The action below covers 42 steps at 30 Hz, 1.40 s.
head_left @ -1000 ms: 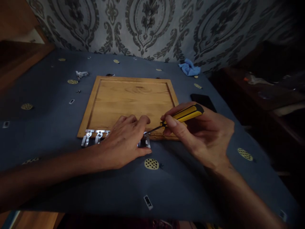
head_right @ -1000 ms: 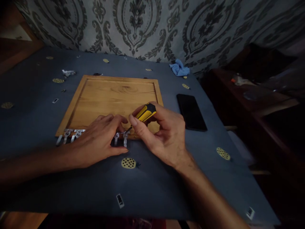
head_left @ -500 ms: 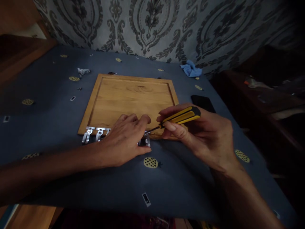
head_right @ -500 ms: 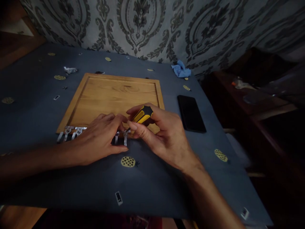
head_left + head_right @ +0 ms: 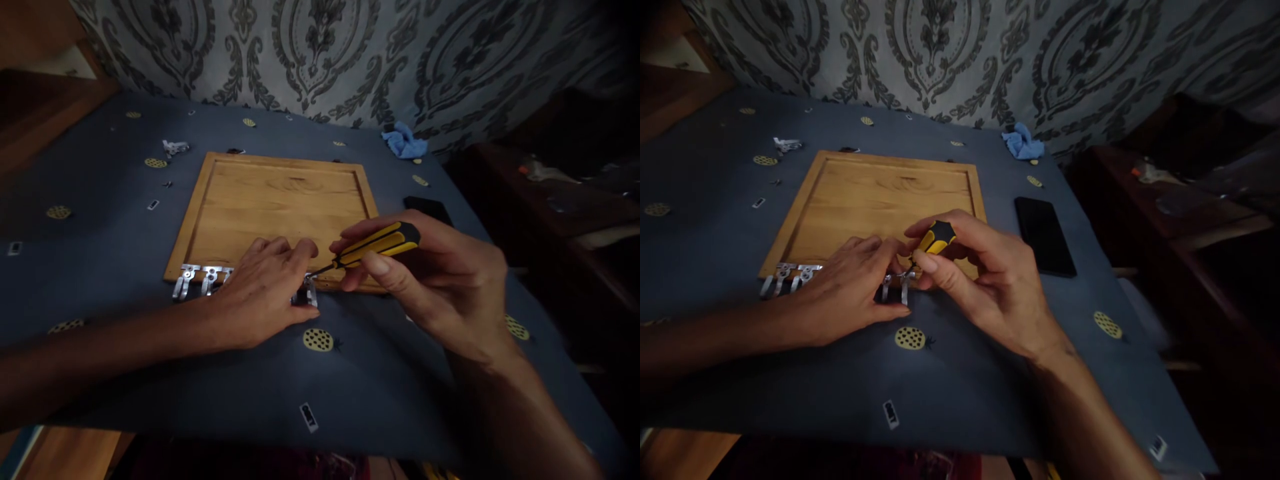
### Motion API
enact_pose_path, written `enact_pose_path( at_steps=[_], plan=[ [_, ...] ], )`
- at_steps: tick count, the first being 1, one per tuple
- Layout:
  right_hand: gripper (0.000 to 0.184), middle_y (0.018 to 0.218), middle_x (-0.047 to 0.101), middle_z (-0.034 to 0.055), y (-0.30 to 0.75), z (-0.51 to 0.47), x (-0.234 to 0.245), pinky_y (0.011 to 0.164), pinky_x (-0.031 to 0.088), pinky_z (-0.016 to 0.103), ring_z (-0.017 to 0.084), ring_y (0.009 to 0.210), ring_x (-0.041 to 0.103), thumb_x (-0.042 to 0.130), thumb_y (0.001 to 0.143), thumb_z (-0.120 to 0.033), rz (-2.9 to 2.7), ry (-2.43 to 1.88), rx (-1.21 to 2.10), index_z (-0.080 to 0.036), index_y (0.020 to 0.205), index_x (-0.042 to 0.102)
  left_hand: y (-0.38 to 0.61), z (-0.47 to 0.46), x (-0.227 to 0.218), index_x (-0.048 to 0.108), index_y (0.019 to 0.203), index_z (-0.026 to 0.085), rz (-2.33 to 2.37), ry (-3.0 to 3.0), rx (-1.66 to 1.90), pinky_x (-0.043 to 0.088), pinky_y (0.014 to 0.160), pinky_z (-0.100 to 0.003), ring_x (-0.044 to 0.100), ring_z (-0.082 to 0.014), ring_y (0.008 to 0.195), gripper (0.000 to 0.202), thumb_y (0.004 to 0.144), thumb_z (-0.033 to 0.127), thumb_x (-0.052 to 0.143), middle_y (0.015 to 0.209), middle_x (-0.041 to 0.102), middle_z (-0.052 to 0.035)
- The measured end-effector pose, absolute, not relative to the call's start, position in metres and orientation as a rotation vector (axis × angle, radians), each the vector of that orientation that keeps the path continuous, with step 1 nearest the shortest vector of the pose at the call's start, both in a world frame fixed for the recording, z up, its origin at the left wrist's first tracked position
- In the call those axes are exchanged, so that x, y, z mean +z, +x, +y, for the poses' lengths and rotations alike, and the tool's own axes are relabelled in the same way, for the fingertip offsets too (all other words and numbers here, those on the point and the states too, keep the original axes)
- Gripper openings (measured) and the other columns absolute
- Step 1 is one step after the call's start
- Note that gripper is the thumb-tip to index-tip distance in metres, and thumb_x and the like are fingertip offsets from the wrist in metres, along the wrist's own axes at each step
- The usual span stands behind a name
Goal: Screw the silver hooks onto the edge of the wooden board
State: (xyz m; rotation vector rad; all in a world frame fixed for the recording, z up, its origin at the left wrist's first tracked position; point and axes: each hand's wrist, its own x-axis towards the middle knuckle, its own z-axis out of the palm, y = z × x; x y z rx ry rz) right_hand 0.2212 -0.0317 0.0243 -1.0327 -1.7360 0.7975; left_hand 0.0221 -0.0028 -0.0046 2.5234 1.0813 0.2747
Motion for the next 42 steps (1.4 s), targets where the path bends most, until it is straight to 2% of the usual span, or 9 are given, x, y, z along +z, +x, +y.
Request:
enact_pose_path(
  at_steps=[4,8,14,19,24,27,30,37,42],
  plan=[
    [0.012,0.086,0.076,-0.0029,0.217,-0.031,0.025,0.055,0.057,0.023,0.010,0.056,0.070,0.075,0.091,-0.037,-1.750,-1.048,0.701,-0.025,0.092,0.074,0.023,-0.003,-0.003,0.049,0.118,0.018,1.091,2.512,0.272,0.044,0.094,-0.041,0.059,-0.0289,0.107,0.055,0.082,0.038,0.085,0.106,0.068,-0.0063],
    [0.015,0.083,0.075,-0.0033,0.214,-0.033,0.024,0.049,0.053,0.024,0.009,0.051,0.065,0.077,0.090,-0.039,-1.743,-1.090,0.601,-0.025,0.086,0.073,0.024,-0.003,-0.002,0.050,0.118,0.018,1.105,2.510,0.255,0.045,0.092,-0.040,0.060,-0.0283,0.105,0.054,0.081,0.037,0.085,0.107,0.068,-0.0065],
    [0.021,0.075,0.069,-0.0034,0.211,-0.035,0.015,0.047,0.048,0.028,0.013,0.056,0.064,0.081,0.084,-0.045,-1.707,-1.164,0.378,-0.027,0.083,0.070,0.024,-0.003,-0.002,0.052,0.117,0.017,1.115,2.527,0.242,0.045,0.092,-0.042,0.060,-0.0298,0.108,0.053,0.081,0.038,0.084,0.113,0.068,-0.0091],
    [0.016,0.078,0.068,-0.0029,0.209,-0.034,0.011,0.055,0.054,0.029,0.014,0.062,0.066,0.079,0.087,-0.041,-1.683,-1.155,0.394,-0.028,0.083,0.070,0.023,-0.004,-0.004,0.052,0.117,0.017,1.120,2.533,0.278,0.045,0.092,-0.041,0.060,-0.0297,0.106,0.054,0.080,0.036,0.085,0.110,0.068,-0.0080],
    [0.004,0.083,0.070,-0.0021,0.210,-0.034,0.012,0.050,0.054,0.026,0.012,0.059,0.066,0.075,0.091,-0.029,-1.452,-0.994,0.325,-0.027,0.090,0.072,0.022,-0.004,-0.008,0.052,0.117,0.018,1.093,2.540,0.354,0.045,0.090,-0.039,0.061,-0.0280,0.103,0.055,0.079,0.036,0.087,0.105,0.069,-0.0057],
    [0.007,0.078,0.067,-0.0040,0.210,-0.032,0.012,0.048,0.052,0.024,0.009,0.055,0.064,0.075,0.091,-0.028,-1.405,-0.999,0.299,-0.026,0.086,0.071,0.022,-0.004,-0.008,0.051,0.118,0.018,1.089,2.532,0.364,0.045,0.092,-0.040,0.061,-0.0280,0.105,0.056,0.079,0.038,0.087,0.107,0.069,-0.0061],
    [0.013,0.071,0.064,-0.0060,0.209,-0.030,0.012,0.047,0.051,0.024,0.009,0.051,0.064,0.077,0.089,-0.029,-1.504,-1.061,0.278,-0.026,0.080,0.067,0.022,-0.004,-0.007,0.051,0.118,0.018,1.112,2.528,0.337,0.046,0.093,-0.040,0.061,-0.0281,0.105,0.056,0.079,0.037,0.087,0.107,0.069,-0.0062],
    [0.019,0.075,0.065,-0.0019,0.208,-0.033,0.011,0.050,0.052,0.032,0.014,0.056,0.065,0.075,0.090,-0.040,-1.554,-1.179,0.377,-0.028,0.080,0.065,0.022,-0.004,-0.005,0.052,0.118,0.019,1.108,2.534,0.332,0.046,0.092,-0.040,0.062,-0.0289,0.106,0.053,0.080,0.036,0.085,0.106,0.069,-0.0062],
    [0.022,0.074,0.062,-0.0011,0.209,-0.033,0.008,0.049,0.052,0.032,0.015,0.058,0.064,0.075,0.090,-0.045,-1.543,-1.204,0.430,-0.029,0.080,0.064,0.022,-0.004,-0.006,0.052,0.117,0.018,1.110,2.542,0.320,0.046,0.091,-0.041,0.062,-0.0297,0.105,0.053,0.081,0.037,0.085,0.107,0.069,-0.0071]
  ],
)
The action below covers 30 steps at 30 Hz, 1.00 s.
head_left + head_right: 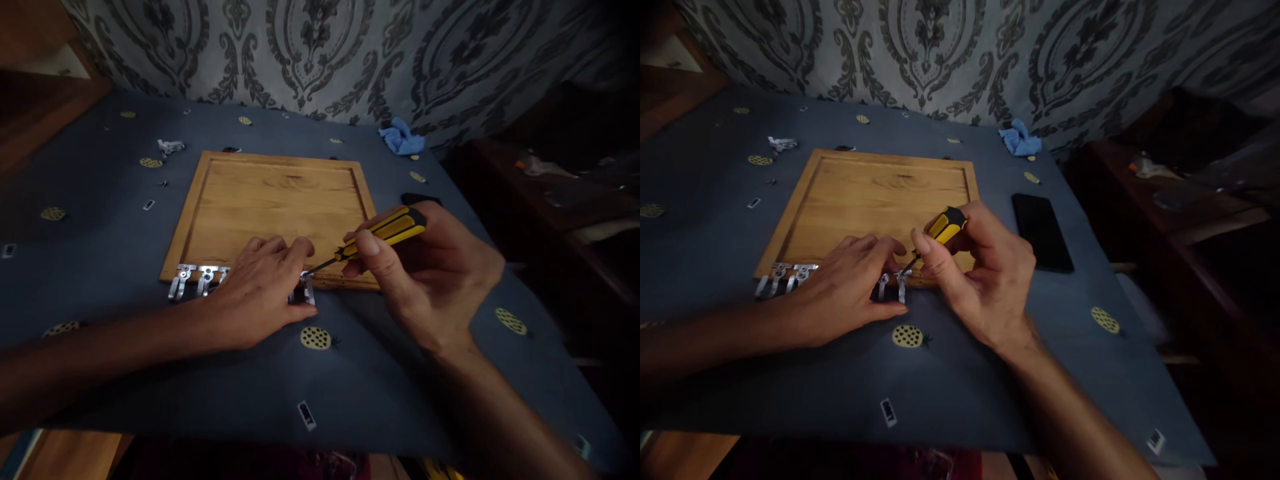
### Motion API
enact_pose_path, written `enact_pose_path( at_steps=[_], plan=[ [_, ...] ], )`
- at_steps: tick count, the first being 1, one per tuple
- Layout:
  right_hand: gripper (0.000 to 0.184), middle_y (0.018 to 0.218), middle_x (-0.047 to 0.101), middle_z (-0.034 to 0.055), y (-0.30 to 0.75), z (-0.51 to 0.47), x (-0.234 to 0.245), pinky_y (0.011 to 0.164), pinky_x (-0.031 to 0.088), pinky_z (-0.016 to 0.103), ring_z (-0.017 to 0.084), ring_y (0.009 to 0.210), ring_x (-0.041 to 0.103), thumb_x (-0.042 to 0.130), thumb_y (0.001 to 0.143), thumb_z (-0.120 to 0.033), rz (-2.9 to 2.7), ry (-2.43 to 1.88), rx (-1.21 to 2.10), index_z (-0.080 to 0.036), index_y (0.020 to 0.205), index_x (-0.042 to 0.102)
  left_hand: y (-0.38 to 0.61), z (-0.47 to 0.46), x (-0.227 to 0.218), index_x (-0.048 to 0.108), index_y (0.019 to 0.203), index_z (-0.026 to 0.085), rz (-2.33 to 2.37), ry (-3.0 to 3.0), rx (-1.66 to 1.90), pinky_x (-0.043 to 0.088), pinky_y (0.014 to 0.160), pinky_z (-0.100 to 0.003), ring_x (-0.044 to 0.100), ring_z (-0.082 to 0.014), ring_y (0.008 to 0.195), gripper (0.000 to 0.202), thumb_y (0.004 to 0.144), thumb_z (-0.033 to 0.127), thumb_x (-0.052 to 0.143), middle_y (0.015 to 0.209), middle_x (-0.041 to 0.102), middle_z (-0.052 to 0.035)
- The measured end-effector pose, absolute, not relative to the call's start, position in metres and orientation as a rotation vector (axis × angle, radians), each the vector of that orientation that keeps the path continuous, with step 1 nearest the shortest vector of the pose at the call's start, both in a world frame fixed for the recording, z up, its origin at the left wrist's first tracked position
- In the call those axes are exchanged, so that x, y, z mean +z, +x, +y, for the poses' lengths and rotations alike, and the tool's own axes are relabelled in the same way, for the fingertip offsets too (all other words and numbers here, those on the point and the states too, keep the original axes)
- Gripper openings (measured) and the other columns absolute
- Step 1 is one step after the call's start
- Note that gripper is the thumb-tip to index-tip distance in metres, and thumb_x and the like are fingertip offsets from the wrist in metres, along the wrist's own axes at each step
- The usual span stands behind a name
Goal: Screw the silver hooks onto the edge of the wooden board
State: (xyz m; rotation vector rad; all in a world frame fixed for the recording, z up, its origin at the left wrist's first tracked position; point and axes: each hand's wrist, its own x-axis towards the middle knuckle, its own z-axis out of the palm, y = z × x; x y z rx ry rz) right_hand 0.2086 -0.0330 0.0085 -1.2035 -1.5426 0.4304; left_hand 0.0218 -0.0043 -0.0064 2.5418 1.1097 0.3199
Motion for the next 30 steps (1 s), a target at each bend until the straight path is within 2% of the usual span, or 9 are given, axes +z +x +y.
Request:
enact_pose_path(
  at_steps=[5,10,13,16,18,21,25,30],
  plan=[
    [0.021,0.078,0.065,-0.0011,0.209,-0.033,0.010,0.051,0.052,0.032,0.016,0.061,0.064,0.081,0.085,-0.043,-1.559,-1.204,0.414,-0.029,0.080,0.065,0.021,-0.005,-0.007,0.051,0.116,0.017,1.093,2.543,0.349,0.045,0.091,-0.040,0.061,-0.0294,0.106,0.053,0.080,0.037,0.086,0.107,0.069,-0.0071],
    [0.022,0.084,0.073,-0.0002,0.211,-0.032,0.018,0.053,0.054,0.030,0.016,0.066,0.068,0.080,0.085,-0.045,-1.593,-1.146,0.574,-0.027,0.079,0.067,0.022,-0.005,-0.006,0.050,0.115,0.019,1.108,2.535,0.337,0.045,0.091,-0.040,0.062,-0.0291,0.106,0.052,0.080,0.036,0.085,0.104,0.068,-0.0051],
    [0.021,0.088,0.075,-0.0003,0.216,-0.030,0.022,0.054,0.058,0.029,0.016,0.065,0.071,0.083,0.082,-0.043,-1.617,-1.124,0.696,-0.029,0.094,0.072,0.022,-0.005,-0.006,0.049,0.117,0.019,1.104,2.532,0.333,0.046,0.092,-0.041,0.062,-0.0289,0.106,0.053,0.081,0.036,0.084,0.108,0.069,-0.0059],
    [0.023,0.096,0.078,0.0003,0.221,-0.030,0.025,0.057,0.063,0.028,0.014,0.063,0.072,0.080,0.086,-0.037,-1.655,-1.075,0.807,-0.030,0.108,0.075,0.021,-0.005,-0.007,0.049,0.118,0.019,1.084,2.536,0.349,0.046,0.092,-0.042,0.061,-0.0291,0.108,0.053,0.082,0.036,0.084,0.110,0.069,-0.0070],
    [0.015,0.100,0.078,-0.0001,0.222,-0.030,0.026,0.058,0.065,0.027,0.013,0.062,0.073,0.078,0.089,-0.031,-1.665,-1.048,0.848,-0.029,0.103,0.077,0.021,-0.004,-0.008,0.049,0.118,0.019,1.081,2.540,0.359,0.046,0.093,-0.042,0.062,-0.0291,0.108,0.053,0.082,0.035,0.083,0.108,0.069,-0.0070],
    [0.007,0.091,0.078,-0.0017,0.220,-0.030,0.027,0.058,0.065,0.028,0.013,0.061,0.072,0.080,0.086,-0.031,-1.655,-1.079,0.794,-0.029,0.092,0.078,0.021,-0.004,-0.009,0.049,0.118,0.019,1.088,2.540,0.362,0.046,0.094,-0.042,0.062,-0.0287,0.106,0.053,0.082,0.035,0.083,0.105,0.069,-0.0059],
    [0.020,0.076,0.073,-0.0027,0.216,-0.030,0.024,0.047,0.058,0.028,0.013,0.053,0.067,0.086,0.078,-0.043,-1.631,-1.113,0.661,-0.027,0.077,0.073,0.021,-0.004,-0.009,0.049,0.116,0.020,1.089,2.537,0.369,0.046,0.092,-0.042,0.062,-0.0284,0.105,0.052,0.081,0.036,0.084,0.105,0.069,-0.0054],
    [0.029,0.076,0.071,-0.0020,0.215,-0.029,0.016,0.047,0.056,0.028,0.015,0.056,0.066,0.087,0.074,-0.051,-1.619,-1.180,0.535,-0.027,0.074,0.070,0.022,-0.004,-0.006,0.049,0.111,0.020,1.101,2.538,0.334,0.047,0.091,-0.041,0.062,-0.0290,0.105,0.048,0.081,0.034,0.084,0.104,0.068,-0.0056]
  ],
)
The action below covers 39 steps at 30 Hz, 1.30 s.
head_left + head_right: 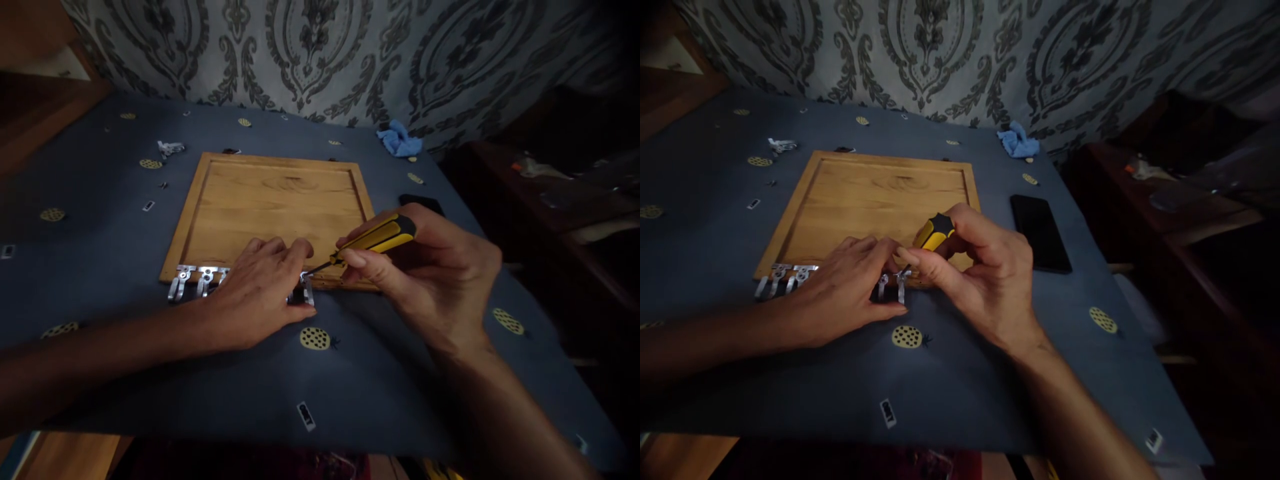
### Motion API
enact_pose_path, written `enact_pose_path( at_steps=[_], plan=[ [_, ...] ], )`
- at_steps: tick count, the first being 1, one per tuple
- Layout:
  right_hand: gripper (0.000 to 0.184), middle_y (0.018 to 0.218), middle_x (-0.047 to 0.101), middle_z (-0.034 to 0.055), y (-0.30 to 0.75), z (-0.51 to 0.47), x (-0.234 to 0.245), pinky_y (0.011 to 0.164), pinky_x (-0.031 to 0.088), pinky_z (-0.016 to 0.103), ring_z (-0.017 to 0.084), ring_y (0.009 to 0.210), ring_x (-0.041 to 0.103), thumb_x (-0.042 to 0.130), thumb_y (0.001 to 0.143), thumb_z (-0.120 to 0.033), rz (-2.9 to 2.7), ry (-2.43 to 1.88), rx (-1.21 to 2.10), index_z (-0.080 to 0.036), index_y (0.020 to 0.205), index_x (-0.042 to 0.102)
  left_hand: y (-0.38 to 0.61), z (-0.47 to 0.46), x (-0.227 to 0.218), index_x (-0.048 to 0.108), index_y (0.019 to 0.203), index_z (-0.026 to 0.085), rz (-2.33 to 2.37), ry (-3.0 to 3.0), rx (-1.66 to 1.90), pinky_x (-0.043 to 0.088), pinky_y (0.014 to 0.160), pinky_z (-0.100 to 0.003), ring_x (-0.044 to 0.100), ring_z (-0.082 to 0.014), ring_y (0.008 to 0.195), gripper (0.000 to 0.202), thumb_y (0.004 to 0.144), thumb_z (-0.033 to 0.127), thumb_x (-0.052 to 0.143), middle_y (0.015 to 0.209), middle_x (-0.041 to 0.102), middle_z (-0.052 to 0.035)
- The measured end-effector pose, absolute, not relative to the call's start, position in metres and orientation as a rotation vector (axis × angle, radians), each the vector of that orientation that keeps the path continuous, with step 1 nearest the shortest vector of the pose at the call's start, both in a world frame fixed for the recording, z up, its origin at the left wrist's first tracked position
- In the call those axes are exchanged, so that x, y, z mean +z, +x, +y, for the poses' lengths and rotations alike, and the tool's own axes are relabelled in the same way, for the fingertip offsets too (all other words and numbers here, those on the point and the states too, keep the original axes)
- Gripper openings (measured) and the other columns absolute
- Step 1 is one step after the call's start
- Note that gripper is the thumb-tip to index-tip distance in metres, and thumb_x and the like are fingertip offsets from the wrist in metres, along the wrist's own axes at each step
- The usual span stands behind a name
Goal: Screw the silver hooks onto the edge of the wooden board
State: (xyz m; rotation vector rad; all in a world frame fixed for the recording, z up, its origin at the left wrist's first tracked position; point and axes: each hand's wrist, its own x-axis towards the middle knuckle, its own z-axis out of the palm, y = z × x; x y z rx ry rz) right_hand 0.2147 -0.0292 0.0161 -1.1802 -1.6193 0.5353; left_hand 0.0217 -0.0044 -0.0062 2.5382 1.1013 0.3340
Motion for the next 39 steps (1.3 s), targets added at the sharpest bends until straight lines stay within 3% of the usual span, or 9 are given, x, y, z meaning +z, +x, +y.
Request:
enact_pose_path(
  at_steps=[7,12,18,31,36,39],
  plan=[
    [0.024,0.080,0.074,-0.0012,0.213,-0.029,0.021,0.048,0.057,0.026,0.015,0.062,0.069,0.089,0.075,-0.044,-1.596,-1.158,0.660,-0.027,0.080,0.072,0.023,-0.004,-0.005,0.049,0.115,0.021,1.118,2.538,0.310,0.046,0.092,-0.041,0.062,-0.0295,0.107,0.051,0.081,0.036,0.084,0.109,0.069,-0.0065],
    [0.026,0.095,0.077,0.0004,0.219,-0.027,0.026,0.059,0.065,0.029,0.015,0.064,0.072,0.085,0.081,-0.039,-1.641,-1.061,0.846,-0.030,0.103,0.077,0.022,-0.004,-0.007,0.049,0.118,0.019,1.088,2.528,0.330,0.046,0.095,-0.042,0.062,-0.0294,0.110,0.054,0.081,0.035,0.084,0.111,0.069,-0.0069],
    [0.005,0.085,0.077,-0.0029,0.221,-0.029,0.022,0.057,0.062,0.027,0.013,0.058,0.070,0.081,0.085,-0.032,-1.664,-1.069,0.799,-0.029,0.087,0.077,0.022,-0.004,-0.006,0.050,0.120,0.017,1.095,2.536,0.301,0.046,0.095,-0.042,0.062,-0.0296,0.109,0.055,0.081,0.036,0.084,0.111,0.069,-0.0086],
    [0.023,0.069,0.068,-0.0034,0.211,-0.038,0.010,0.058,0.052,0.033,0.016,0.060,0.063,0.080,0.085,-0.046,-1.742,-1.242,0.247,-0.028,0.078,0.068,0.022,-0.004,-0.005,0.050,0.118,0.019,1.104,2.518,0.294,0.046,0.095,-0.043,0.062,-0.0300,0.111,0.051,0.082,0.035,0.083,0.116,0.070,-0.0082],
    [0.023,0.067,0.066,-0.0037,0.211,-0.033,0.005,0.050,0.048,0.031,0.014,0.056,0.063,0.081,0.085,-0.042,-1.731,-1.172,0.263,-0.026,0.075,0.067,0.024,-0.004,-0.007,0.051,0.116,0.018,1.100,2.538,0.315,0.046,0.093,-0.042,0.062,-0.0303,0.109,0.051,0.081,0.036,0.084,0.110,0.070,-0.0076],
    [0.013,0.072,0.069,-0.0032,0.209,-0.032,0.005,0.048,0.050,0.029,0.013,0.055,0.064,0.080,0.086,-0.034,-1.575,-1.114,0.253,-0.027,0.080,0.071,0.023,-0.004,-0.008,0.052,0.115,0.017,1.090,2.547,0.357,0.045,0.091,-0.041,0.062,-0.0294,0.105,0.052,0.080,0.036,0.086,0.106,0.070,-0.0067]
  ],
)
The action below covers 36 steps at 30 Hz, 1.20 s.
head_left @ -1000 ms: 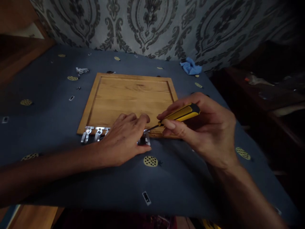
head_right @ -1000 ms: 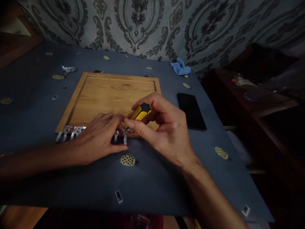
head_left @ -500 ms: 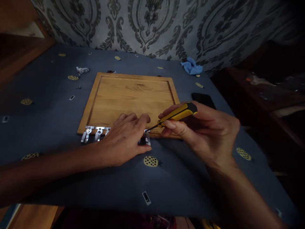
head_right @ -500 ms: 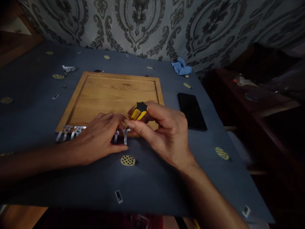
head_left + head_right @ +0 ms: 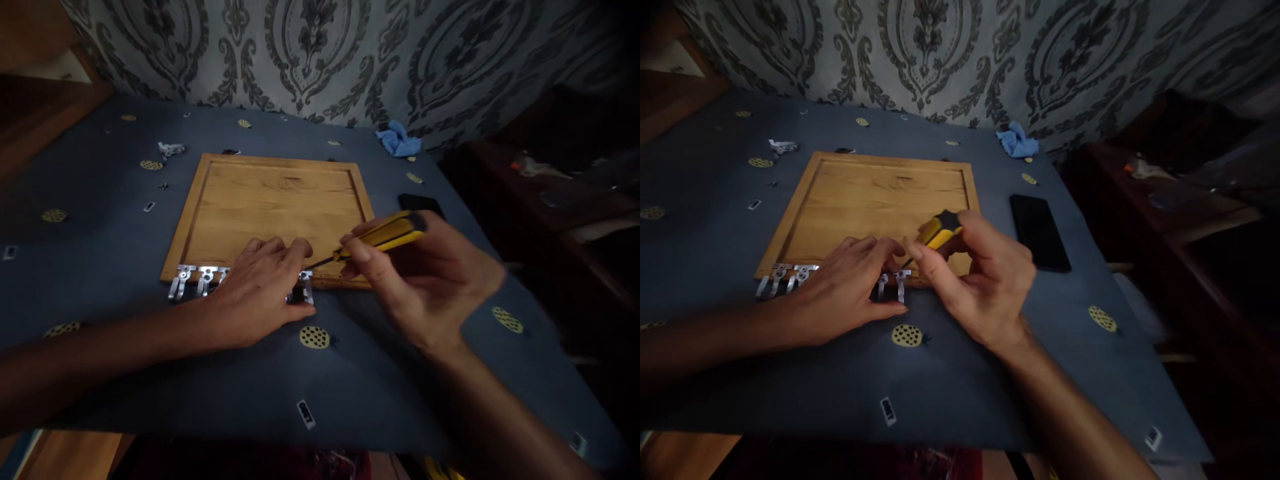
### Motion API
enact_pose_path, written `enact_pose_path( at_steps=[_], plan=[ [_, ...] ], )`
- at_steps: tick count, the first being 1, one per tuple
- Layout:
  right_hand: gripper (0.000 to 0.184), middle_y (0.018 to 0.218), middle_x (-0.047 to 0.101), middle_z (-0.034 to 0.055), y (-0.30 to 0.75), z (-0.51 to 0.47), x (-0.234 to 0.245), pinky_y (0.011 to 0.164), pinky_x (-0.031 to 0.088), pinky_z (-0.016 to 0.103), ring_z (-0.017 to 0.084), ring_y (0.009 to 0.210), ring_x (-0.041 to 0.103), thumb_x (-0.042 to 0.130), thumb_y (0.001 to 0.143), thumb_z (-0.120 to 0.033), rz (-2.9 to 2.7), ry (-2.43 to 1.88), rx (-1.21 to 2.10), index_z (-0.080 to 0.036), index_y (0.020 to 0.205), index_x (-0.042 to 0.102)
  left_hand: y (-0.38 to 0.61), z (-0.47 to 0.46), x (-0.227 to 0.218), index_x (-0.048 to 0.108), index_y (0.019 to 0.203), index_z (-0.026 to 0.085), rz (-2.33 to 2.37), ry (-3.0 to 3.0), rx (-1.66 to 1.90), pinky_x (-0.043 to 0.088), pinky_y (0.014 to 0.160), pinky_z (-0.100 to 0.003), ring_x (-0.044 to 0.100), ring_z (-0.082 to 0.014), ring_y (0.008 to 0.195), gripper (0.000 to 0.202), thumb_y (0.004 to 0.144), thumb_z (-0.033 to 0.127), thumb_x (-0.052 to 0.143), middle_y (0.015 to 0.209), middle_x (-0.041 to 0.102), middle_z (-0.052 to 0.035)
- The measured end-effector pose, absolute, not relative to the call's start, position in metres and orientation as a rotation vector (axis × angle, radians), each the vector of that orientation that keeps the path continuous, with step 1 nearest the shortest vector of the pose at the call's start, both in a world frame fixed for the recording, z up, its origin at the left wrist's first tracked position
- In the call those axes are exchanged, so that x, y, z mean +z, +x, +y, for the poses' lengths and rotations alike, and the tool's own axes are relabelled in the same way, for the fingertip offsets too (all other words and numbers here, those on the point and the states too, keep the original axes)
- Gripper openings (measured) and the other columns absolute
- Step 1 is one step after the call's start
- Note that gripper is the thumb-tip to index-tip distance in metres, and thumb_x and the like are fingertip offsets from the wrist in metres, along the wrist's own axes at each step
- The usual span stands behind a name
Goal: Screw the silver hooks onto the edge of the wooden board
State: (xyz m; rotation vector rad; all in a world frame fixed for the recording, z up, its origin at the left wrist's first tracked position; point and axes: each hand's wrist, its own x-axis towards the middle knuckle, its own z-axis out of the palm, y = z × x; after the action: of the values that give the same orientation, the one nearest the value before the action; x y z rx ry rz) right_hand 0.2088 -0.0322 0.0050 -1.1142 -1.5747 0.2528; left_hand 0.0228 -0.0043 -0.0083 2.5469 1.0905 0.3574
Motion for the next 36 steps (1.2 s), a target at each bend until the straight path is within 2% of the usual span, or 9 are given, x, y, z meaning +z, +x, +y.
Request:
enact_pose_path(
  at_steps=[3,9,22,36],
  plan=[
    [0.006,0.080,0.070,-0.0020,0.207,-0.032,0.008,0.047,0.052,0.028,0.011,0.054,0.063,0.077,0.089,-0.030,-1.380,-1.009,0.213,-0.027,0.086,0.073,0.021,-0.005,-0.010,0.051,0.117,0.017,1.066,2.536,0.386,0.045,0.091,-0.040,0.062,-0.0281,0.105,0.055,0.080,0.037,0.087,0.106,0.070,-0.0059],
    [0.018,0.065,0.061,-0.0048,0.211,-0.028,0.007,0.043,0.047,0.028,0.011,0.049,0.060,0.077,0.088,-0.031,-1.511,-1.132,0.274,-0.025,0.076,0.066,0.020,-0.005,-0.010,0.051,0.118,0.016,1.073,2.545,0.395,0.045,0.092,-0.040,0.062,-0.0286,0.105,0.056,0.080,0.037,0.087,0.106,0.069,-0.0065],
    [0.021,0.070,0.062,-0.0036,0.210,-0.029,0.000,0.048,0.050,0.031,0.014,0.054,0.062,0.082,0.084,-0.040,-1.564,-1.169,0.317,-0.027,0.079,0.066,0.021,-0.005,-0.009,0.051,0.117,0.017,1.088,2.563,0.352,0.046,0.092,-0.041,0.062,-0.0293,0.104,0.055,0.081,0.038,0.086,0.104,0.069,-0.0064],
    [0.028,0.064,0.060,-0.0039,0.209,-0.031,0.000,0.049,0.043,0.032,0.014,0.053,0.058,0.081,0.084,-0.044,-1.638,-1.209,0.188,-0.026,0.078,0.062,0.024,-0.004,-0.007,0.050,0.117,0.017,1.097,2.545,0.314,0.045,0.094,-0.041,0.062,-0.0291,0.108,0.053,0.081,0.036,0.085,0.108,0.069,-0.0068]
  ],
)
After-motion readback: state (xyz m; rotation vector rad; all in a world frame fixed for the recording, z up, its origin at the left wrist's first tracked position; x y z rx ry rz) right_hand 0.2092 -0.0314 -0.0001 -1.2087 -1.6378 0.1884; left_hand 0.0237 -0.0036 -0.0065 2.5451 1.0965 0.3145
